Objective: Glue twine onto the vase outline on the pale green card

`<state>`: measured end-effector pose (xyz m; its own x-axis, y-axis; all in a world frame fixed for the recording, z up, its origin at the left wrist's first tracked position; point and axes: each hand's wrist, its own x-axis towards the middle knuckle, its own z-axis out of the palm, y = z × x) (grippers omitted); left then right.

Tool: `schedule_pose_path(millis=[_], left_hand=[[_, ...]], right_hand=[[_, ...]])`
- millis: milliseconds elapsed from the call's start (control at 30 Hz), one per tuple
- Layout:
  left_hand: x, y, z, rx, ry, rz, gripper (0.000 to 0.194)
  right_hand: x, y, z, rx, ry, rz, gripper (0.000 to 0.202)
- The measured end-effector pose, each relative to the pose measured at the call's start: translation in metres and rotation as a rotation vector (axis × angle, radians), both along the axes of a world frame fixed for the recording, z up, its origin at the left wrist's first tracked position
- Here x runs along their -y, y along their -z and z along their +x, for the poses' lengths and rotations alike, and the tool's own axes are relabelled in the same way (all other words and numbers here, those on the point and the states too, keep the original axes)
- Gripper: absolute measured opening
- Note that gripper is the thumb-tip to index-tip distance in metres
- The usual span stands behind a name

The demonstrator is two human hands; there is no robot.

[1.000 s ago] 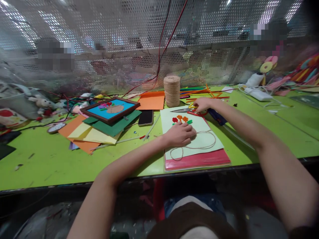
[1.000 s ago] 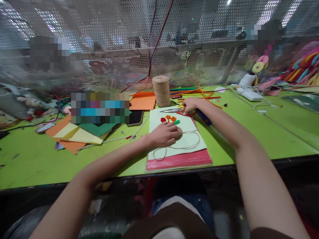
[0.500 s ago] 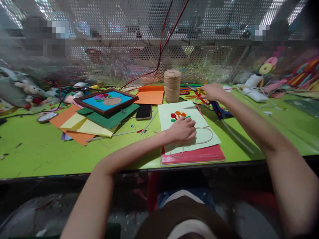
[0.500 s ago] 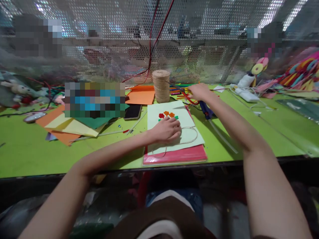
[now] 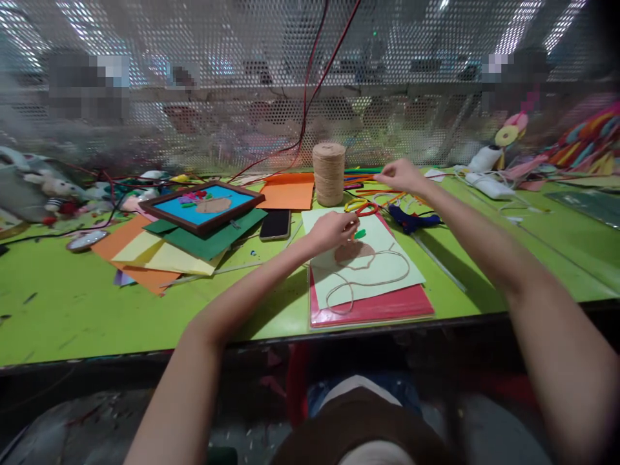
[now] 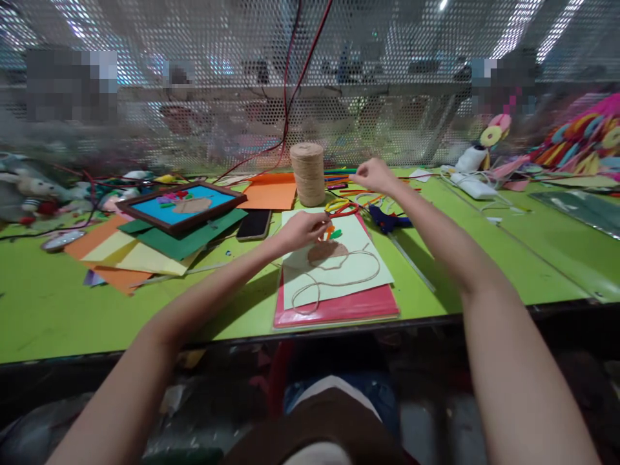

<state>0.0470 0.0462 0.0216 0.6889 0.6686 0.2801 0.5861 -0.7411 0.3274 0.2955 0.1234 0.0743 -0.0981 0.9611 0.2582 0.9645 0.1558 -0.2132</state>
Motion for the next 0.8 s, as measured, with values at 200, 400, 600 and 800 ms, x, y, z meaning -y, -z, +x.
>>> schedule_pose_path(millis=[200, 400, 600, 800], left_hand=[[0.036, 0.002, 0.012, -0.269, 0.134, 0.014, 0.039], [0.062, 0.012, 0.020, -0.253, 0.306, 0.136, 0.051], [0.068, 0.016, 0.022, -0.282, 0.329, 0.150, 0.040], [0.078, 0.016, 0.026, -0.272, 0.382, -0.018, 0.022]], right_hand=[[-0.017, 0.031, -0.043, 0.647, -0.196, -0.226, 0.050], [-0.033, 0.038, -0.071, 0.785, -0.338, -0.290, 0.041], [-0.023, 0.017, -0.072, 0.709, -0.389, -0.142, 0.046], [0.020, -0.016, -0.054, 0.545, -0.264, -0.035, 0.044]])
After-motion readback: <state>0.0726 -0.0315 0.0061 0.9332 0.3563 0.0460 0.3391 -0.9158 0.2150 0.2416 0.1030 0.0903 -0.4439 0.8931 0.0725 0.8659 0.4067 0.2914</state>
